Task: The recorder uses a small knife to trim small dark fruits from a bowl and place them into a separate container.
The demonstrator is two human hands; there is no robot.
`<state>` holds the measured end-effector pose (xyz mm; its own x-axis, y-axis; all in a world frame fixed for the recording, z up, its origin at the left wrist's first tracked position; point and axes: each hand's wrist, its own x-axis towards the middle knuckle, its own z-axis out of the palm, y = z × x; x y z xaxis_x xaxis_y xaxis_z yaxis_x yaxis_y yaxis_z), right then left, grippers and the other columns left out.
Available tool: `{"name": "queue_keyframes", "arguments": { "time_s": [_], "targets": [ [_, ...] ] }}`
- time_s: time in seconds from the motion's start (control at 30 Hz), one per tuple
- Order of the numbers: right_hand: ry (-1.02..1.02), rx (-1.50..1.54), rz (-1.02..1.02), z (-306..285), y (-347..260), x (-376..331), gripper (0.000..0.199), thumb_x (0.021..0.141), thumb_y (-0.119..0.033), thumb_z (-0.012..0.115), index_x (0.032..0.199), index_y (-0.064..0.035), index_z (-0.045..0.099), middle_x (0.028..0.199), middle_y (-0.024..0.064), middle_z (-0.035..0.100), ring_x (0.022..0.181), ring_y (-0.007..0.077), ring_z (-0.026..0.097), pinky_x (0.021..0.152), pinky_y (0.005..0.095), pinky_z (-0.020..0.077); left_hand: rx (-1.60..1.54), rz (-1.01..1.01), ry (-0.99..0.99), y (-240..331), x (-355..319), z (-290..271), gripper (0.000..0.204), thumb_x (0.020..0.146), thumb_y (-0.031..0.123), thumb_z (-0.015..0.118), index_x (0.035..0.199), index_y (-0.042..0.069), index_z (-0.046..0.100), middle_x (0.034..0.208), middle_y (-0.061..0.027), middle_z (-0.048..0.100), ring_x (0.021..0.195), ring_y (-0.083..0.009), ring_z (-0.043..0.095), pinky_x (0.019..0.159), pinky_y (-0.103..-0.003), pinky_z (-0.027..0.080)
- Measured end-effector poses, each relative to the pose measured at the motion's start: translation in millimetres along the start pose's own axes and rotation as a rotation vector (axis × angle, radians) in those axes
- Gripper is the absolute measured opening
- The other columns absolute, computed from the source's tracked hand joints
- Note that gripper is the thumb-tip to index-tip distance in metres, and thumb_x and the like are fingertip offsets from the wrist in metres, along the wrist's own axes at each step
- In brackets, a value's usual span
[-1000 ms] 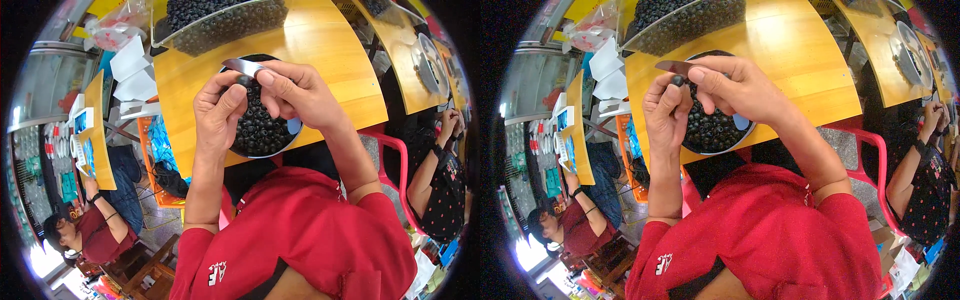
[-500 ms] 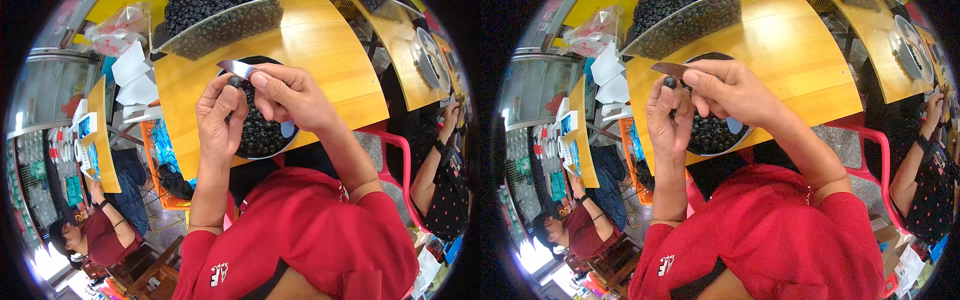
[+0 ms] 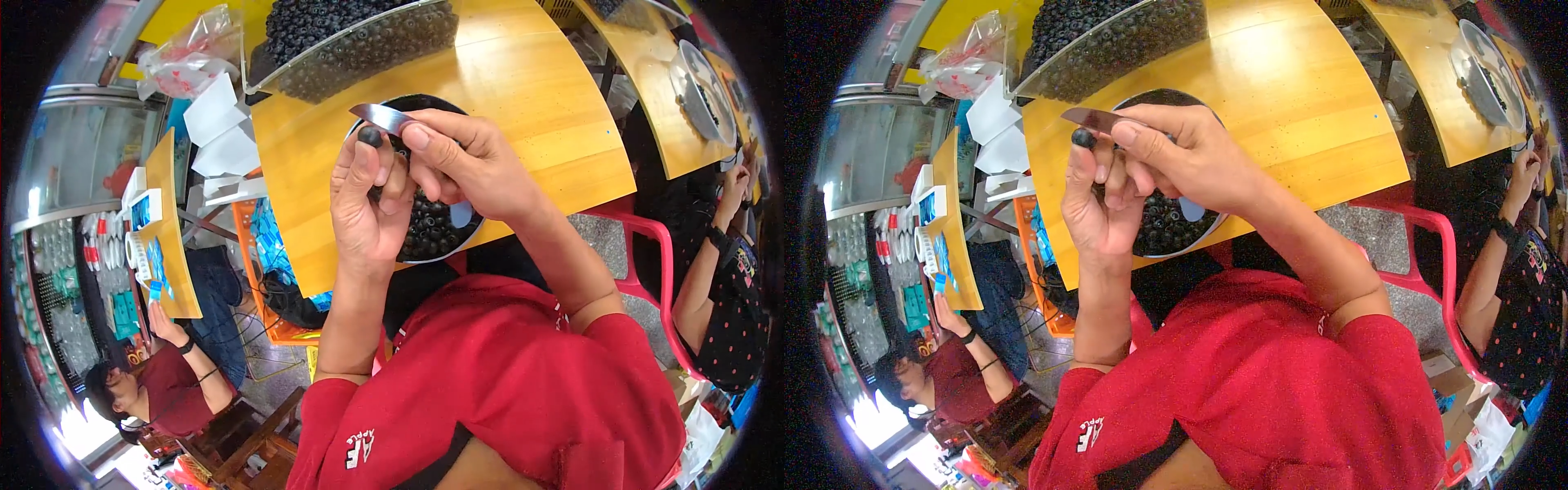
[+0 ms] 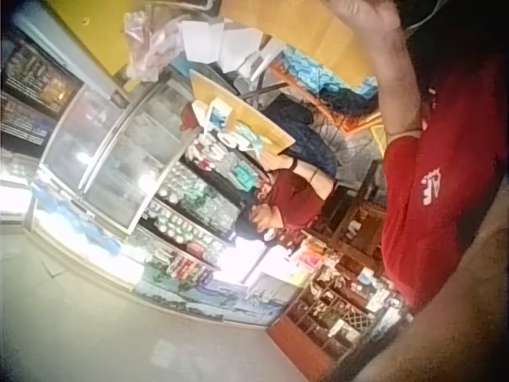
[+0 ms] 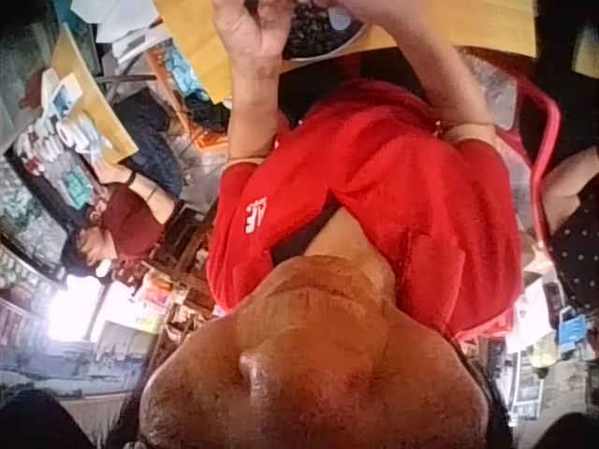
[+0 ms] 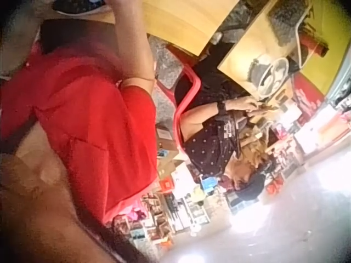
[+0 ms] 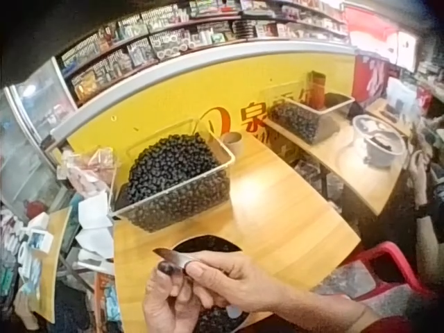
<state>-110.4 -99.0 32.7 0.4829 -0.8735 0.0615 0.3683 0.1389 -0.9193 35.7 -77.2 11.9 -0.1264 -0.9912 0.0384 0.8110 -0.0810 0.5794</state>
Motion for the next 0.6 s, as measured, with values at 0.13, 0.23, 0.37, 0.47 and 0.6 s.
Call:
{"name": "queue_keyframes", "arguments": {
  "time_s": [0.13,0.23,0.37,0.47,0.6],
  "targets": [
    [0.011,-0.007,0.016,1,-9,-4,0.033,0.098,-0.026,0.046,0.119,-0.0028,0.056,0.056,-0.0031,0.05,0.045,0.0003,0.037,0.04,0.0169,0.0272,0.097,-0.013,0.032,1,0,1,0.025,0.089,0.019,0.061,0.109,0.004,0.06,0.068,0.003,0.048,0.049,-0.0056,0.037,0.045,-0.018,0.029],
    [0.073,-0.11,-0.076,1,1,-3,0.034,0.097,-0.026,0.046,0.12,-0.0029,0.056,0.056,-0.0029,0.05,0.044,0.0001,0.037,0.04,0.0167,0.0268,0.245,0.026,0.077,-2,-2,-1,0.025,0.088,0.017,0.062,0.109,0.004,0.062,0.069,0.002,0.052,0.05,-0.0051,0.039,0.045,-0.018,0.029],
    [0.047,-0.123,-0.014,-4,-3,-4,0.035,0.097,-0.026,0.047,0.122,-0.0037,0.056,0.056,-0.0024,0.051,0.044,-0.0002,0.037,0.04,0.0165,0.0266,0.311,0.063,0.032,2,-3,-4,0.024,0.087,0.014,0.064,0.107,0.002,0.062,0.069,0.0011,0.055,0.051,-0.0051,0.04,0.045,-0.018,0.028],
    [-0.021,-0.059,0.042,-9,-14,-7,0.035,0.097,-0.028,0.047,0.123,-0.0052,0.055,0.056,-0.0026,0.051,0.045,-0.0004,0.037,0.04,0.0164,0.0267,0.332,0.047,0.018,7,-2,-4,0.023,0.086,0.013,0.065,0.105,0.0,0.062,0.068,0.0013,0.054,0.051,-0.0051,0.04,0.045,-0.018,0.028],
    [-0.058,-0.104,0.065,-9,-13,-7,0.035,0.097,-0.029,0.048,0.123,-0.0074,0.056,0.056,-0.0033,0.051,0.045,-0.0005,0.036,0.041,0.0167,0.0265,0.523,0.047,-0.001,17,-2,-3,0.02,0.084,0.012,0.067,0.097,-0.002,0.062,0.066,0.0019,0.053,0.051,-0.0039,0.04,0.045,-0.018,0.027]
  ]
}}
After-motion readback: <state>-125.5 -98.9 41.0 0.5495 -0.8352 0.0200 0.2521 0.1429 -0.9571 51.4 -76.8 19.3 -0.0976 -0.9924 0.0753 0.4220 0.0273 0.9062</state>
